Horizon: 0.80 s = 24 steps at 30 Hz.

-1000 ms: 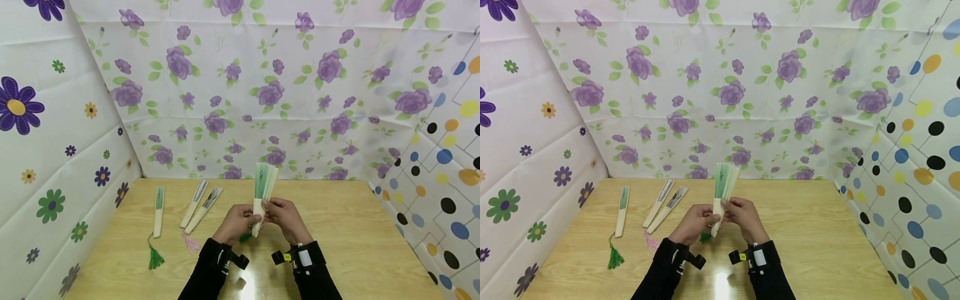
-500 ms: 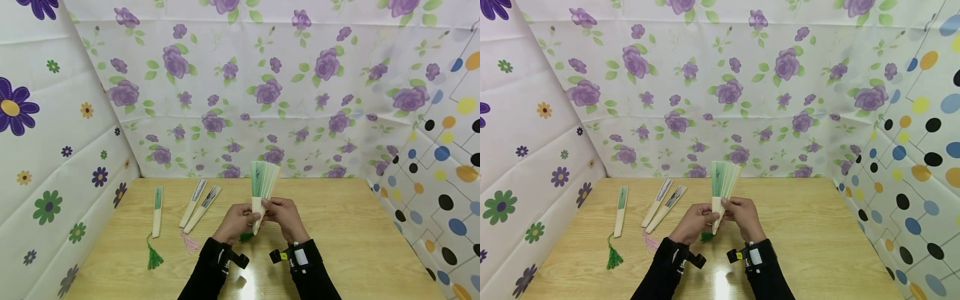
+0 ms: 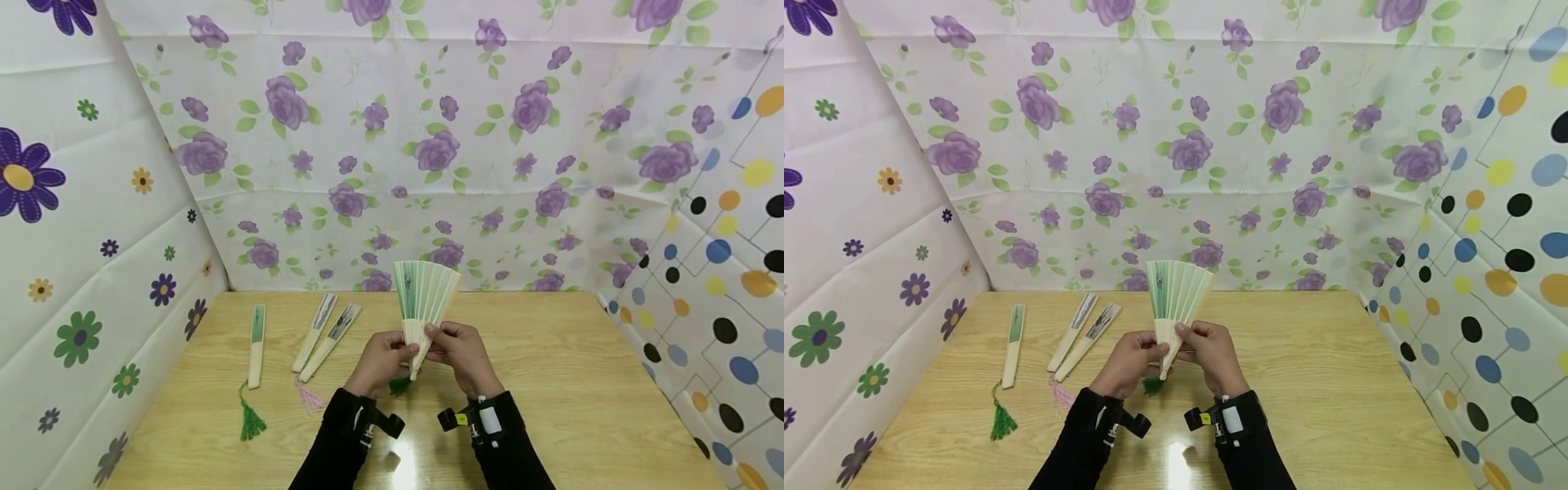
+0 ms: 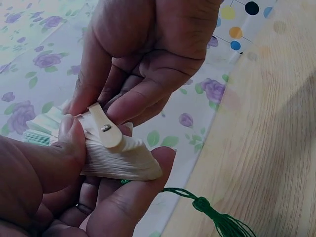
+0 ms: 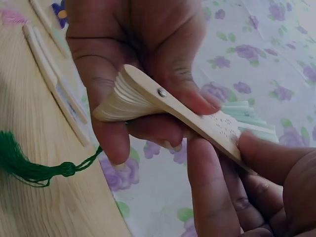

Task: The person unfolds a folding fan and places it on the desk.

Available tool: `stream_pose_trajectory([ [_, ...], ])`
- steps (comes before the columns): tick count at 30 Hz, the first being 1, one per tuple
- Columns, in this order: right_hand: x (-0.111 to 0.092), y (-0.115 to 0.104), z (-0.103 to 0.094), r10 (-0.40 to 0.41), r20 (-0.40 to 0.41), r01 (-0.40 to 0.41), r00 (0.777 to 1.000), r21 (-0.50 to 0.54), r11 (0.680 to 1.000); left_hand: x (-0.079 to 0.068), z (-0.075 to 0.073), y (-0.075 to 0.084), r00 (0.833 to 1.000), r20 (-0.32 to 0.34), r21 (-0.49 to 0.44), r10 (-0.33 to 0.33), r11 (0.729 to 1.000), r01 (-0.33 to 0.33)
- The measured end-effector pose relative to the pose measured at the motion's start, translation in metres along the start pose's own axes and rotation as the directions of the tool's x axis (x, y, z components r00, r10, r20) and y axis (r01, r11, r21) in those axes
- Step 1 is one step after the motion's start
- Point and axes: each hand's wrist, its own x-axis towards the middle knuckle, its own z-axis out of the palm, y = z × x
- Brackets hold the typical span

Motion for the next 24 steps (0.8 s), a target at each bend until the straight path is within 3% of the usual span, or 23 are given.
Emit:
stream_pose_trajectory([
  [5, 0.001, 0.001, -0.007, 0.009, 0.078, -0.011, 0.997, 0.02, 1.0, -0.001, 0.0, 0.001, 1.0, 0.002, 0.012, 0.002, 1.0, -0.002],
  [10, 0.002, 0.001, -0.008, 0.01, 0.078, -0.012, 0.997, 0.026, 1.0, -0.001, -0.001, 0.0, 1.0, -0.012, 0.01, 0.001, 1.0, -0.001],
  [21, 0.0, 0.002, 0.006, 0.017, -0.081, -0.005, 0.997, 0.139, 0.99, 0.0, 0.0, 0.001, 0.997, -0.08, -0.025, 0.02, 0.999, -0.022],
  [24, -0.001, 0.002, 0.009, 0.017, -0.09, -0.003, 0.996, 0.155, 0.988, 0.0, 0.0, 0.001, 0.995, -0.092, -0.028, 0.024, 0.999, -0.027],
])
